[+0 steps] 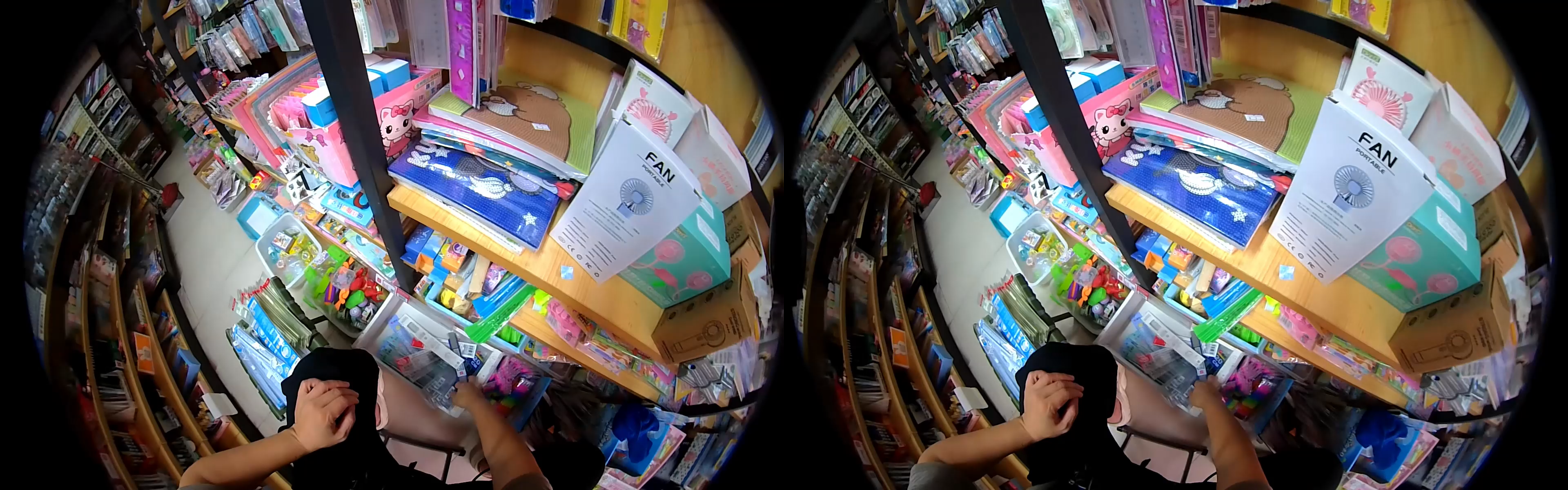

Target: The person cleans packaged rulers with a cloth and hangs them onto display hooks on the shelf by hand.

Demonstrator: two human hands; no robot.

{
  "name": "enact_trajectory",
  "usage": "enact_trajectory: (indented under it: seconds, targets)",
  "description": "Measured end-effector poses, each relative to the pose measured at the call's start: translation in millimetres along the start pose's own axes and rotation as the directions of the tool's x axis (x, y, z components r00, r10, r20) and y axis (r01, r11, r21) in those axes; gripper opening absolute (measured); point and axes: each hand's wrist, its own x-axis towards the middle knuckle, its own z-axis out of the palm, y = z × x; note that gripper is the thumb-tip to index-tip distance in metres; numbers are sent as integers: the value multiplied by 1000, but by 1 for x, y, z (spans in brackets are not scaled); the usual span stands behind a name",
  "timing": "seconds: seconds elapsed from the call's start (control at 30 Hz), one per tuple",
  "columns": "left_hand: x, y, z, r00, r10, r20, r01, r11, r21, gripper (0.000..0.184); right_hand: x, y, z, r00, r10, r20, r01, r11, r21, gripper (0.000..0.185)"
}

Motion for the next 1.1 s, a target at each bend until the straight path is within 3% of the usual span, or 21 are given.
enact_trajectory:
  seconds: [0.17, 0.27, 0.37, 0.43, 0.57, 0.63, 0.7, 0.8, 0.83, 0.9, 0.93, 1.03, 1.07, 1.1]
  targets:
    - [4, 2, 3, 1000, 6, 5, -6, 1000, 2, 16, -24, -10, -37, 991, 98, -96, -73, 970, 232, 22]
    - [6, 5, 3, 1000, 10, 14, -10, 1000, 12, 16, -23, 1, -27, 956, 18, -294, 60, 965, 255, 14]
    - [10, 9, 4, 999, 29, 41, -31, 999, 44, 15, -45, -1, -56, 905, 81, -417, 53, 952, 300, 8]
    - [14, 15, 6, 996, 47, 73, -53, 995, 84, 15, -62, 5, -79, 793, 42, -608, 174, 940, 292, 7]
    - [15, 24, 23, 943, 77, 324, -145, 971, 191, 12, -130, 3, -137, 767, -26, -641, 243, 936, 253, 11]
    - [22, 35, 50, 921, 66, 383, -95, 994, 58, 25, -173, -2, -162, 719, -99, -687, 343, 912, 227, 14]
    - [15, 40, 105, 990, 50, 133, -35, 993, -117, 36, -216, -5, -180, 761, -158, -630, 415, 864, 284, 14]
    - [10, 55, 128, 992, 120, 26, -122, 987, 104, 35, -274, -1, -194, 797, -239, -554, 507, 763, 400, 14]
    - [11, 58, 124, 962, 99, 253, -109, 994, 25, 33, -289, 2, -194, 850, -138, -509, 465, 651, 600, 15]
    - [14, 61, 114, 746, 93, 659, -38, 995, -97, 30, -314, 11, -190, 934, 12, -356, 335, 310, 890, 15]
    - [7, 61, 119, 829, 254, 499, -98, 943, -317, 29, -315, 23, -180, 906, 24, -423, 399, 286, 871, 17]
    - [1, 74, 117, 773, 251, 582, -129, 961, -244, 27, -319, 57, -162, 807, 355, -472, 415, 228, 881, 18]
    - [-1, 73, 120, 792, 276, 545, -161, 955, -249, 26, -309, 94, -148, 626, 445, -640, 400, 522, 754, 21]
    - [-3, 73, 117, 795, 276, 540, -166, 955, -244, 26, -305, 131, -133, 418, 450, -789, 281, 763, 583, 25]
